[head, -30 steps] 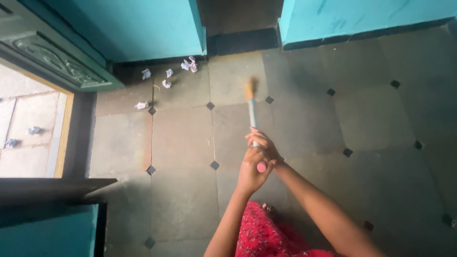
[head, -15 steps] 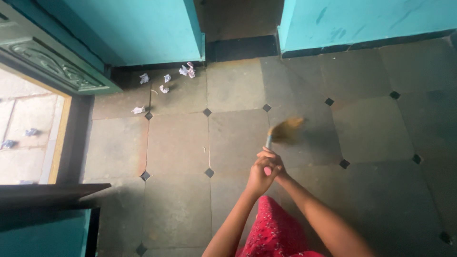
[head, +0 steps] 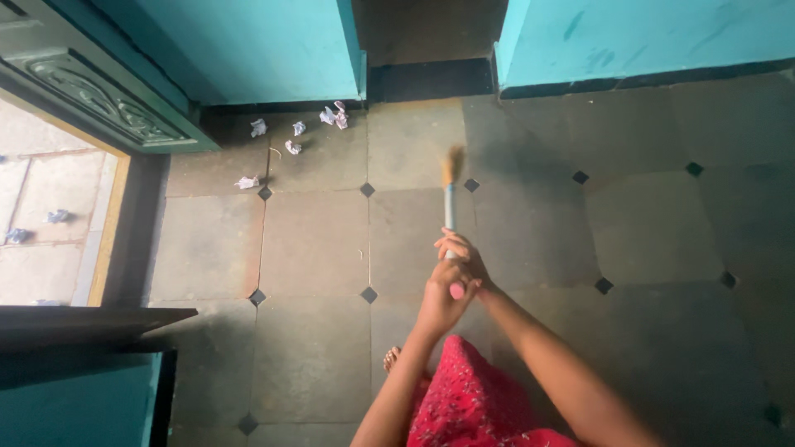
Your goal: The person sweeps crumpled paper scraps across a tiled floor using a handheld broom, moving the debris toward a doorway.
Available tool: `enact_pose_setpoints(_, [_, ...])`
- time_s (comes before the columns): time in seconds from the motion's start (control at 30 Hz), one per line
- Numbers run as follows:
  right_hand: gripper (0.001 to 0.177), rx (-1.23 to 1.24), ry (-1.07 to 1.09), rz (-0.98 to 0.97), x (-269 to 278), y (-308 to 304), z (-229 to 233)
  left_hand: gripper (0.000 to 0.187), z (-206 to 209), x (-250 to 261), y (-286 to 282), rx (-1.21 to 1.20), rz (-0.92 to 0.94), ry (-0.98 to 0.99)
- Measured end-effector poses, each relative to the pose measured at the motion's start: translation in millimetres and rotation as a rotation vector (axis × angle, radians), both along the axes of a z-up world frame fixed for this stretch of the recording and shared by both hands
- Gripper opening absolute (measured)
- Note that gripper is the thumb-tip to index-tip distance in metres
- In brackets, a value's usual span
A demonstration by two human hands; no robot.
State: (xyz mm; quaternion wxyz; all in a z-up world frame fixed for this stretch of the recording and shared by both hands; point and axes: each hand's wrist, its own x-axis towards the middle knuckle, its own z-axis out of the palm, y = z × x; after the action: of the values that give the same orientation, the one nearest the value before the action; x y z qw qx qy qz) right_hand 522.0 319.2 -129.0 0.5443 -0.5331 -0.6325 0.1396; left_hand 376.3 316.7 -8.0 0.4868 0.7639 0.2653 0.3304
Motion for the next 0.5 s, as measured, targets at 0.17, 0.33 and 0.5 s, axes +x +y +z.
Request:
enact_pose_setpoints(0.17, [0.018,-0.18,-0.207,-0.25,3,2,-43,0.021,-34,-5,41,-0.156,-0.064,-0.131])
enact_pose_setpoints(0.33, [0.016,-0.411,-0.305,-0.121,-17,12,-77,0.023,-69,-17,62,-0.269,0.016,0.061])
enact_pose_setpoints(0.5, [0.011,-0.217,-0.061,0.037,-64,47,-78,0.019,-55,-62,72,-0.134,0.019,-0.032])
